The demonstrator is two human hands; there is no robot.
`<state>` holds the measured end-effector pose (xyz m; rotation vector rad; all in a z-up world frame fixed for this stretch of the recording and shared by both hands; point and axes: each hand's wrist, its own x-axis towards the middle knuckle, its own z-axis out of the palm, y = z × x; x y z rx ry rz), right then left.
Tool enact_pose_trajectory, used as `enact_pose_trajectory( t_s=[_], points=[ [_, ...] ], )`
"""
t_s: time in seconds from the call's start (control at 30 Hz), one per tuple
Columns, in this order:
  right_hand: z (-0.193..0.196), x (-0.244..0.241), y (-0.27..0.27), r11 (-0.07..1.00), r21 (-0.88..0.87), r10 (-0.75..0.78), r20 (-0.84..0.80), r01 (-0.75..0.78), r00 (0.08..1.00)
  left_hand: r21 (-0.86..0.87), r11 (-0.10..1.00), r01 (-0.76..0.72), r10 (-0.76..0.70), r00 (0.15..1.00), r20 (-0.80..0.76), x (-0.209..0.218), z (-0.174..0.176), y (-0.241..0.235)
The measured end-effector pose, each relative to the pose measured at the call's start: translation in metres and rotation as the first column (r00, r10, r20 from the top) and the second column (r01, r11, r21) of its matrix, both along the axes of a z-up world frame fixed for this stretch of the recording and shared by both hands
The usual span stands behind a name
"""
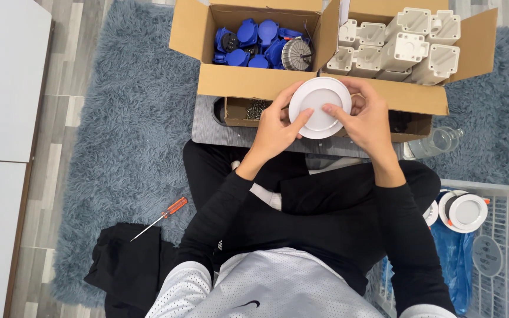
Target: The person sits on the floor and assembles multiple small round light fixtures. They pick up a white plastic ring, a white disc, and a metal fan-like component from a cardboard box, then fit them together by hand. The assembled units are placed into a clear plastic crate to the right.
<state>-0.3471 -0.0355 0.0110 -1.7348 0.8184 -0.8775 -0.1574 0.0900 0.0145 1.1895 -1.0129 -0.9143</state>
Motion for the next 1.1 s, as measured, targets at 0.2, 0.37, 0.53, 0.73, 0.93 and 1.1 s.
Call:
enact_pose_trajectory(
  t_s=[0.2,0.37,0.53,0.73,0.93,1.1],
  points=[
    [-0.007,-0.001,-0.006,0.995,0.096,-0.005,0.03,0.002,1.0,0.012,0.999,-0.042,0.04,0.992,0.119,0.01,-0.033,-0.021],
    [-0.003,0.001,-0.005,0.989,0.145,0.007,0.07,-0.017,0.998,0.002,0.999,-0.046,0.046,0.993,0.112,0.013,-0.026,-0.023],
    [0.001,0.001,-0.007,0.98,0.19,0.032,0.108,-0.052,0.994,-0.032,0.999,-0.04,0.042,0.997,0.072,0.019,-0.018,-0.029],
    [0.001,0.005,-0.007,0.981,0.187,0.027,0.139,-0.053,0.99,-0.03,0.998,-0.047,0.051,0.992,0.113,0.023,-0.021,-0.038],
    [-0.008,0.003,-0.014,0.987,-0.159,-0.016,-0.128,-0.005,0.992,-0.013,0.994,-0.106,0.098,0.857,0.506,0.026,0.009,-0.038],
    [-0.027,0.003,-0.021,0.926,-0.377,-0.131,-0.295,0.011,0.946,-0.232,0.97,-0.071,0.236,0.508,0.828,0.032,-0.024,-0.048]
  ],
)
